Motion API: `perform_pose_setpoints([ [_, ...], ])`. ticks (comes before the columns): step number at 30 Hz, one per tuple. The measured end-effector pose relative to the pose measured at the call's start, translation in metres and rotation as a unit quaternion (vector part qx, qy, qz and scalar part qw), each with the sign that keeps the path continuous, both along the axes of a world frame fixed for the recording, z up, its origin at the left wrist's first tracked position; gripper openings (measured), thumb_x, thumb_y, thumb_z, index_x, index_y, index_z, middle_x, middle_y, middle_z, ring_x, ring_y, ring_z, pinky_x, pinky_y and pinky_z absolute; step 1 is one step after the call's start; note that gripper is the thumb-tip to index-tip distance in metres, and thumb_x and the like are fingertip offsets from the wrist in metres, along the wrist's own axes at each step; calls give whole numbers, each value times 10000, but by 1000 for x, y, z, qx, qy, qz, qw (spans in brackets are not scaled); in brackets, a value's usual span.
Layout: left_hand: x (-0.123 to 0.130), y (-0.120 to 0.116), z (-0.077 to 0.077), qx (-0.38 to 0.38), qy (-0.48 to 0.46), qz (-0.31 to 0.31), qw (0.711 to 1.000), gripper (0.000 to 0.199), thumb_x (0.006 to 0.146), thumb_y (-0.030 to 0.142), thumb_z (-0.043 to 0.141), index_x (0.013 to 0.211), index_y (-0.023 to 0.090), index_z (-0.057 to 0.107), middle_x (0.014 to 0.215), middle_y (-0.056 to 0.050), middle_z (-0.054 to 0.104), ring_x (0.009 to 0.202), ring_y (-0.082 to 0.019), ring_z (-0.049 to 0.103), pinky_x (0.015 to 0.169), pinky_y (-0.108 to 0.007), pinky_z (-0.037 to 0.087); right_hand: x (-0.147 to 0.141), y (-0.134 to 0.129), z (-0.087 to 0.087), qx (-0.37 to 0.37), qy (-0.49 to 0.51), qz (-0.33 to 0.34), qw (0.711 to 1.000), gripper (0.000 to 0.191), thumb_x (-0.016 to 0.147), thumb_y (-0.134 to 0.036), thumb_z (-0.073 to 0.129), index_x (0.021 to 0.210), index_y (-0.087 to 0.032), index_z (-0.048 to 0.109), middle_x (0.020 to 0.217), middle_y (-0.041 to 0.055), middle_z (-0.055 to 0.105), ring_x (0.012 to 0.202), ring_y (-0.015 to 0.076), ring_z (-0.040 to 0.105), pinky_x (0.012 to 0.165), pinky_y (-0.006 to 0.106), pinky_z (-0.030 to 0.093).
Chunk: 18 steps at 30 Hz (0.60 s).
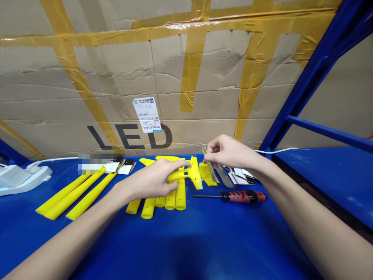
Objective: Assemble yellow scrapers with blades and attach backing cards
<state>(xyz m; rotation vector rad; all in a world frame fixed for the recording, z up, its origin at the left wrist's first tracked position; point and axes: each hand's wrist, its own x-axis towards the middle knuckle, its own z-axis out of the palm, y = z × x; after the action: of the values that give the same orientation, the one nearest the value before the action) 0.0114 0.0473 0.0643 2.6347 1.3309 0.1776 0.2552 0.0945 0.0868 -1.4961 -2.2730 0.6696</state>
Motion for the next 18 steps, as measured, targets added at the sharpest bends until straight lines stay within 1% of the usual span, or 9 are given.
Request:
perform_pose_setpoints([
  [3,-1,1,-1,4,9,3,1000,555,896,262,542,1450,260,510,1153,-79,717,1043,-285,635,866,-381,507,-1,-2,-2,-47,103,54,992,215,765,-250,625,572,-199,547,582,-12,673,513,96,572,527,227,424],
  [5,-2,3,-3,5,9,9,1000,575,901,286,545,1470,247,477,1134,-87,712,1021,-289,634,842,-385,511,-1,-3,-3,-90,137,78,983,187,749,-240,673,597,-195,575,576,-22,656,542,102,593,556,226,447],
  [7,-4,4,-4,4,3,15,1000,604,902,308,553,1492,233,445,1124,-92,709,1026,-293,631,842,-391,514,0,-2,-5,-137,166,90,972,163,734,-268,740,649,-188,625,593,-23,650,598,115,624,612,234,481],
  [9,-5,6,-6,4,-3,20,1000,611,905,325,562,1497,223,445,1118,-95,709,1060,-299,626,868,-398,511,1,1,-8,-183,204,82,958,161,722,-276,780,737,-181,650,635,-19,670,646,124,648,667,248,509],
  [10,-5,6,-7,5,-6,22,1000,605,909,338,567,1492,221,456,1116,-95,711,1080,-304,623,883,-401,509,1,3,-10,-198,224,70,952,185,717,-261,792,802,-182,648,645,-21,680,651,124,649,667,248,511],
  [12,-6,8,-7,7,-8,27,1000,587,923,379,574,1480,219,485,1126,-99,717,1116,-318,617,908,-414,504,2,7,-14,-210,255,43,943,303,710,-205,802,951,-189,620,650,-30,700,626,116,632,616,230,486],
  [14,-5,8,-7,8,-7,23,1000,554,944,417,568,1458,214,522,1182,-107,718,1136,-328,616,935,-431,496,1,11,-20,-220,267,22,938,406,709,-172,812,1052,-188,595,642,-34,711,582,102,602,565,210,452],
  [16,-5,9,-7,7,-4,13,1000,507,970,425,548,1426,205,561,1253,-115,706,1143,-329,619,964,-449,483,-1,12,-25,-245,270,9,931,456,706,-171,832,1096,-172,594,650,-21,722,567,99,599,573,210,470],
  [18,-5,10,-6,8,-7,4,1000,465,990,409,524,1394,189,592,1287,-120,697,1137,-328,623,976,-464,475,-3,13,-30,-269,281,6,921,553,697,-164,850,1171,-164,565,648,-16,723,581,112,624,623,229,515],
])
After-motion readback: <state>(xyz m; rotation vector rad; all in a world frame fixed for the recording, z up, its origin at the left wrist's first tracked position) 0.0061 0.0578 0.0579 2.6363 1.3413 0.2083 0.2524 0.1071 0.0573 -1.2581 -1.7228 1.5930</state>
